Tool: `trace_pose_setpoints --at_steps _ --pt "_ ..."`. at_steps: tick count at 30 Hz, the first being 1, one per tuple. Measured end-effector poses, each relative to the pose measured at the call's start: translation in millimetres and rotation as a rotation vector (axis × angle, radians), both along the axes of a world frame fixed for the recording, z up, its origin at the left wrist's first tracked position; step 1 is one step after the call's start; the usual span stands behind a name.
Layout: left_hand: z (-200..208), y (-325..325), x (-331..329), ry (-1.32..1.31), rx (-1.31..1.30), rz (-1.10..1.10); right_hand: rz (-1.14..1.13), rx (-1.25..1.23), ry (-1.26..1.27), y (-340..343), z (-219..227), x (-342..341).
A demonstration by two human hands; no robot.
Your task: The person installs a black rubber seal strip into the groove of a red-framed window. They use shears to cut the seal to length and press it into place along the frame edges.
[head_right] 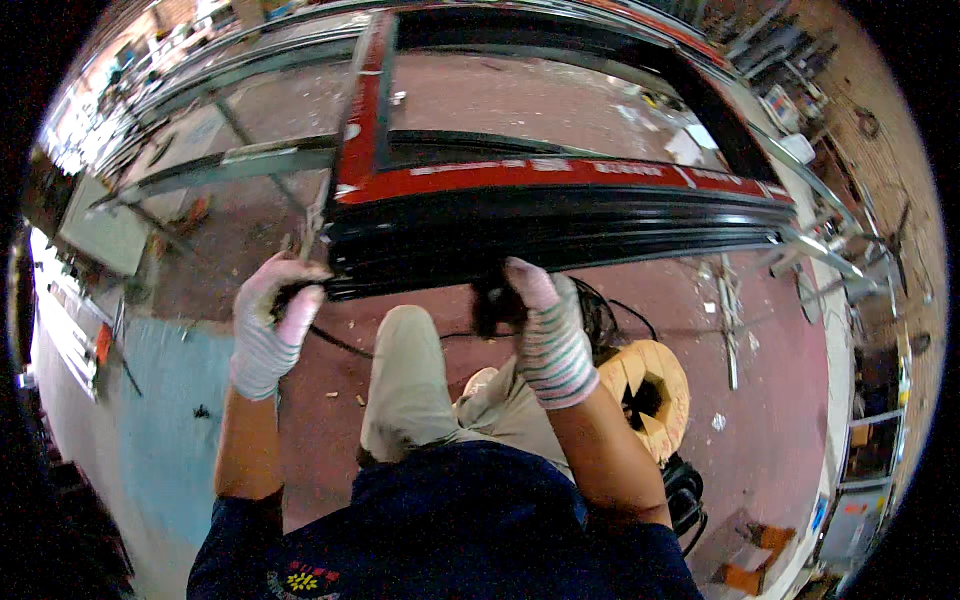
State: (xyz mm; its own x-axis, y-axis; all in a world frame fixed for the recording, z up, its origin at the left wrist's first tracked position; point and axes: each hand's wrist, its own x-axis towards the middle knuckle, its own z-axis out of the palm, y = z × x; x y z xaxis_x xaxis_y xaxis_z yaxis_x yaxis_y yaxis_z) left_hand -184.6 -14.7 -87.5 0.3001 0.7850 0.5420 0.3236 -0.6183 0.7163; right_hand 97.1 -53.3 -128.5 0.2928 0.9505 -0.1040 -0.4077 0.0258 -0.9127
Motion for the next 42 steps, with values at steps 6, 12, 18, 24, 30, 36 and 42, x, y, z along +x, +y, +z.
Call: trace_pose_setpoints --at_steps 6,12,18,24,30,36,42 --pt "-6.9 4.9 -3.4 -0.024 0.009 -0.109 0.02 -0.039 0.183 -3.1 23.3 -22.4" --pt "-9.8 3.1 0.4 -0.077 0.032 -0.12 0.093 0.004 0.094 3.3 -14.5 -5.6" --pt "-15.4 -1.7 0.4 -0.11 -0.038 -0.125 0.139 -0.075 0.1 0.4 13.0 -45.5" --pt "-23.3 0.2 3.8 -0.181 0.006 -0.15 0.228 -0.05 0.164 4.1 7.1 -48.1" --pt "-22.4 -2.0 5.2 -0.205 -0.042 -0.159 0.293 -0.064 0.087 2.7 16.2 -67.9" --pt "-26.6 -8.8 -5.3 -0.257 -0.185 -0.149 0.403 -0.094 0.148 3.9 28.4 -79.6" --pt "-32.6 -8.0 -2.2 -0.206 -0.089 -0.053 0.249 -0.073 0.031 7.6 8.5 -89.7"
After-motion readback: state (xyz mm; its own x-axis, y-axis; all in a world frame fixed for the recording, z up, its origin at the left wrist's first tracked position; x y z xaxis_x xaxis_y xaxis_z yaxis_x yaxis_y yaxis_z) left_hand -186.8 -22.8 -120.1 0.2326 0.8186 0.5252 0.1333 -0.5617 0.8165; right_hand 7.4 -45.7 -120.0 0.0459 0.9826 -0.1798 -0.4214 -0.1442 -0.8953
